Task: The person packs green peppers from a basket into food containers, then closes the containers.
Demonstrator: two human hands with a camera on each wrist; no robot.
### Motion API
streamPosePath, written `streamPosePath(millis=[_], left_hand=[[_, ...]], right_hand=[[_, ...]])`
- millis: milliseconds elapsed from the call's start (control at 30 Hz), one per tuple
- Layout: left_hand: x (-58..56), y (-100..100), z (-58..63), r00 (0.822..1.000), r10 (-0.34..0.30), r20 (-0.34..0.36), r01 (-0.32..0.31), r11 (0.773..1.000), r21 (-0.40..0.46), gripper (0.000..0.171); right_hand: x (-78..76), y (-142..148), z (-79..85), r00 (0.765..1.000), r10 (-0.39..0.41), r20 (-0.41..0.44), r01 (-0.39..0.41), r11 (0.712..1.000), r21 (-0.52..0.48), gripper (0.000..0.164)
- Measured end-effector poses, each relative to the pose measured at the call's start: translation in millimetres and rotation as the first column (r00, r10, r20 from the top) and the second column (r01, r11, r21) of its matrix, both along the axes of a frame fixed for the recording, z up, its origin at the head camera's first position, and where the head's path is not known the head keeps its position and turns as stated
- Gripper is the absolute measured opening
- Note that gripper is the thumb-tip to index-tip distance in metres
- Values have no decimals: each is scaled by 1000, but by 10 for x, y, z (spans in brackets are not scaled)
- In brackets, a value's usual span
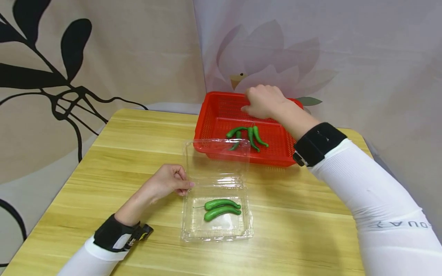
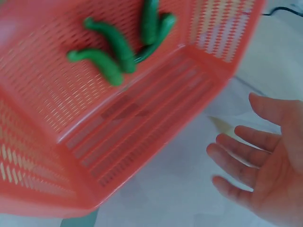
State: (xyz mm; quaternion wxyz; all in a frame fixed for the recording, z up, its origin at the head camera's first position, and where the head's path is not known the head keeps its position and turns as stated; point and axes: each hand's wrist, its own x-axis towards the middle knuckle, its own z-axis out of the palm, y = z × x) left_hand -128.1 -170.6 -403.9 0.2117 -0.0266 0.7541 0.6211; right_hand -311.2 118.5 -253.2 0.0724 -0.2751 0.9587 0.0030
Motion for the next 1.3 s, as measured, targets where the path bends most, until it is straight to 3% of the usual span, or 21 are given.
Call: streamPosePath(millis=[267,400,533,733,967,1067,1200,1300], left_hand=[[16,42,-1,1000,-3,-4,3,1000,8,20],[22,74,-8,1000,-12,-5,12,1000,13,20],[22,94,-4,1000,-15,-5,15,1000,1,21],[8,105,16,1000,-19,-7,18,1000,-13,21],[10,139,15,1000,-24,5,24,1000,0,21],[7,154,5,999,-34,8,34,999,9,21],[3,162,11,1000,-28,12,28,1000,-2,21],[-2,163,10,999,-27,19,27,1000,-7,21]], right_hand=[[-301,46,-235,998,-45,46,36,984,176,48],[-443,96,-397,995,-66,71,50,977,206,49],[-551,114,-565,980,-113,164,78,975,208,48],[-619,102,-768,915,-229,333,149,957,248,62],[-612,153,-927,806,-331,490,261,943,206,64],[-603,171,-959,799,-338,497,269,941,207,67],[-596,166,-969,854,-315,413,222,940,258,70],[-568,160,-967,852,-302,427,195,941,276,72]])
